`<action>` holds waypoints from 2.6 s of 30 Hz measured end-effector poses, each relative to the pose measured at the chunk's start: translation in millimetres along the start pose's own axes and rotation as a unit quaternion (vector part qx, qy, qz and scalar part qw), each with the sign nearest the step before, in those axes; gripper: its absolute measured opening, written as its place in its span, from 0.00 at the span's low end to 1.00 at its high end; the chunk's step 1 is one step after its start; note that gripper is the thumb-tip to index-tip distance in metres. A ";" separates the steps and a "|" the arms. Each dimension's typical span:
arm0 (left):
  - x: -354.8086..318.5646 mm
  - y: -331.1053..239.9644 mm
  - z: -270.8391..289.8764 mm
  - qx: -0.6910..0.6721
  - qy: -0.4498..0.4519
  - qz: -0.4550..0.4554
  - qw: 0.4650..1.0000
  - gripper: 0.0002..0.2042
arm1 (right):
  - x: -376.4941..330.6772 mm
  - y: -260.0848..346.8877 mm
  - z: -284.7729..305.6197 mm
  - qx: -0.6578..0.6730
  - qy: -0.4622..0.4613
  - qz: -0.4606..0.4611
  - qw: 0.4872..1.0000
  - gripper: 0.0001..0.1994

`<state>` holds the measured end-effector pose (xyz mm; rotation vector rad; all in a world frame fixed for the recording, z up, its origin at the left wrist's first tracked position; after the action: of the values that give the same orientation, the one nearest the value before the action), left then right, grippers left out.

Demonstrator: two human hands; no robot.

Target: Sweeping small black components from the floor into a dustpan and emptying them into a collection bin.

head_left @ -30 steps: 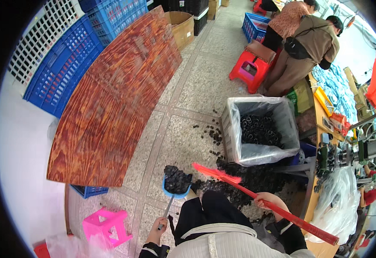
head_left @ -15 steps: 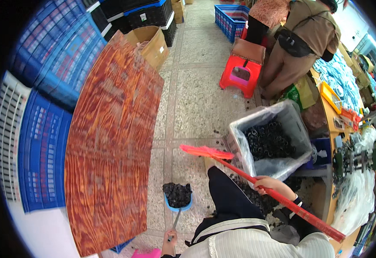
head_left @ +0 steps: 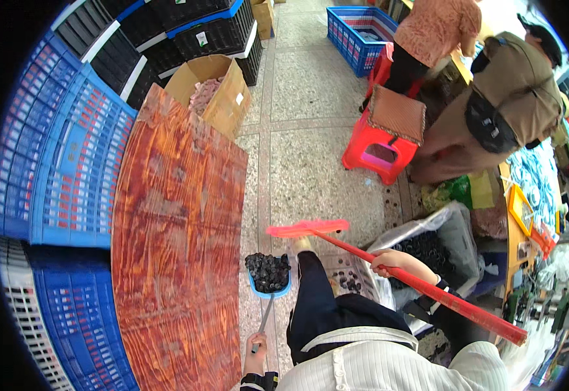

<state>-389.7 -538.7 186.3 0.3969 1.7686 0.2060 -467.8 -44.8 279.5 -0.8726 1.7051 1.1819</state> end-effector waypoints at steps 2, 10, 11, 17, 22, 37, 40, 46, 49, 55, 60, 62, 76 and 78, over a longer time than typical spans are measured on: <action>20.9 2.1 -50.2 0.146 0.021 -0.062 0.987 0.10 | 17.9 55.0 -7.0 -0.026 -0.025 0.026 0.999 0.11; 72.9 22.3 -232.4 0.669 0.099 -0.378 0.632 0.10 | 73.1 229.6 20.0 -0.020 -0.064 0.038 0.997 0.05; 84.9 19.8 -247.3 0.606 0.101 -0.292 0.733 0.11 | 74.3 254.2 26.6 0.017 -0.047 0.021 0.999 0.07; 117.8 57.1 -390.1 0.771 0.183 -0.405 0.456 0.10 | 146.1 403.0 62.5 0.042 -0.080 0.065 0.994 0.07; 131.4 150.0 -533.8 0.441 -0.083 -0.185 0.874 0.07 | 251.4 552.9 93.9 -0.049 -0.109 0.130 0.984 0.03; 161.6 181.8 -668.9 0.391 -0.107 -0.079 0.911 0.11 | 462.7 694.5 111.0 0.030 -0.110 0.121 0.986 0.05; 148.1 176.1 -678.8 0.715 -0.082 -0.242 0.651 0.14 | 447.8 660.9 100.4 0.045 -0.108 0.119 0.986 0.06; 124.3 153.9 -658.4 0.683 -0.093 -0.224 0.689 0.15 | 397.3 552.3 77.4 0.075 -0.146 0.122 0.979 0.07; 149.5 45.8 -601.6 0.439 -0.147 -0.035 0.886 0.06 | 372.4 491.1 35.6 0.052 -0.132 0.115 0.983 0.07; 144.5 -63.8 -527.0 0.373 -0.198 0.079 0.903 0.05 | 312.9 352.2 -40.2 0.055 -0.158 0.074 0.983 0.08; 60.8 -46.2 -501.9 0.435 -0.159 -0.015 0.886 0.07 | 245.2 264.6 -90.2 0.032 -0.165 0.042 0.985 0.09; 59.5 -55.4 -484.9 0.393 -0.145 0.006 0.908 0.08 | 243.3 218.5 -90.1 0.034 -0.157 0.031 0.987 0.10; 73.3 -164.4 -292.9 0.275 -0.168 0.132 0.938 0.06 | 141.0 -60.8 -121.8 0.144 -0.146 0.040 0.978 0.14; 68.3 -159.5 -267.8 0.265 -0.176 0.138 0.938 0.06 | 125.1 -106.2 -118.4 0.154 -0.153 0.049 0.975 0.13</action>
<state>-687.0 -641.0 131.8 1.0095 1.3879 -0.1478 -452.1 -198.5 148.8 -0.3987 1.6308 1.0190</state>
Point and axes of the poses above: each hand's wrist, its own x-axis towards the middle knuckle, its own z-axis out of the back of the hand, y = z × x, the point moved 1 cm from there along x, towards the middle knuckle, and after that the axes turned 13 degrees about -y, right-handed, at the moved point
